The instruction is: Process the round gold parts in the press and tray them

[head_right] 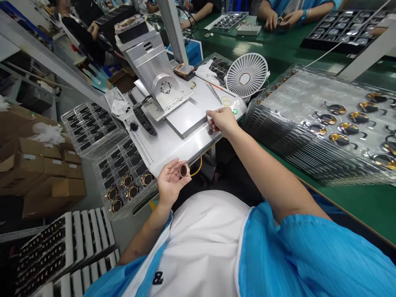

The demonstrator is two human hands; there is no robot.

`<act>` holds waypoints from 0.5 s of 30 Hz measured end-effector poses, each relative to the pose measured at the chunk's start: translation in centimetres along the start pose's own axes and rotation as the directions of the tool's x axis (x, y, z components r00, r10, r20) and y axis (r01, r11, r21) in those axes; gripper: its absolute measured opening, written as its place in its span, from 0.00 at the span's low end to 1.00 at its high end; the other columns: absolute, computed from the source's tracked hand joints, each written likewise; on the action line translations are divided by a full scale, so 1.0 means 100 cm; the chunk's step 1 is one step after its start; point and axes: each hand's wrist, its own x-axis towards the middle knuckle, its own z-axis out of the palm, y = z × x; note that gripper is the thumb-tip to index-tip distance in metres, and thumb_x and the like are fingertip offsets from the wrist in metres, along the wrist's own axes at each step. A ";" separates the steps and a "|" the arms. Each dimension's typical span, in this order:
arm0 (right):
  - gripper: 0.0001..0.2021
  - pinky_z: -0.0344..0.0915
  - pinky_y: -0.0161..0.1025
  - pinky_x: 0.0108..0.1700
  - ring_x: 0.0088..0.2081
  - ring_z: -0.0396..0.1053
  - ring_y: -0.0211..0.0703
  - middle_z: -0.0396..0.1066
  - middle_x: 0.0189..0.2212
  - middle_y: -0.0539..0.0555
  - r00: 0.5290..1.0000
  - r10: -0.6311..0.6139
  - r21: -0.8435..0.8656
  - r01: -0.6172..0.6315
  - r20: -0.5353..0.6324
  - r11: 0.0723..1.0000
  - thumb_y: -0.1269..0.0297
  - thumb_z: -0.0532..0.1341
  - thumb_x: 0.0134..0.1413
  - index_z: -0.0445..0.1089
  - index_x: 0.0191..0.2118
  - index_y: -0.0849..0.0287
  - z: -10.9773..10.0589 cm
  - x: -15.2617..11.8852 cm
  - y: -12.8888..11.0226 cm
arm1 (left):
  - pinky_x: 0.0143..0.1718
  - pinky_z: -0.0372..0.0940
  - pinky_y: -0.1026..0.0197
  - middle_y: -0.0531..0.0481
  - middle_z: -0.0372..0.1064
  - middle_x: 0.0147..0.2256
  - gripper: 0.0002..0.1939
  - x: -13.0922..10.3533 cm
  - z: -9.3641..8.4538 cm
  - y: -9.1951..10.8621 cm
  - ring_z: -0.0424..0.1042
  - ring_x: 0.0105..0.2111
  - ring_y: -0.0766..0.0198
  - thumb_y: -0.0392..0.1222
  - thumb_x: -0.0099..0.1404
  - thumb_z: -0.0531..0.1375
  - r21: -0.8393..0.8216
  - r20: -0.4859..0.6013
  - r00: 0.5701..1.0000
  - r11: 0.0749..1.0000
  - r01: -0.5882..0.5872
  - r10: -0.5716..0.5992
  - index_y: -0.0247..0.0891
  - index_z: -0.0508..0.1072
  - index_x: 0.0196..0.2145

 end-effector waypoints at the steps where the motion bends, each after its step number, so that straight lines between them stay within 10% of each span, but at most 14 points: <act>1: 0.15 0.54 0.30 0.14 0.14 0.54 0.32 0.62 0.14 0.48 1.000 -0.002 -0.006 0.002 -0.005 1.000 0.68 0.70 0.56 0.63 0.26 0.57 0.000 0.001 0.001 | 0.48 0.77 0.56 0.40 0.81 0.49 0.35 0.000 0.001 0.000 0.82 0.47 0.54 0.39 0.48 0.80 0.011 0.001 1.000 1.000 -0.011 0.011 0.40 0.76 0.53; 15: 0.17 0.49 0.30 0.17 0.15 0.52 0.29 0.58 0.15 0.46 0.995 -0.099 -0.063 0.099 -0.006 0.993 0.66 0.70 0.57 0.63 0.24 0.58 -0.004 0.014 0.012 | 0.53 0.77 0.54 0.39 0.81 0.51 0.35 -0.003 0.008 -0.004 0.82 0.51 0.53 0.36 0.51 0.78 0.082 0.021 0.992 0.989 -0.126 0.125 0.40 0.73 0.56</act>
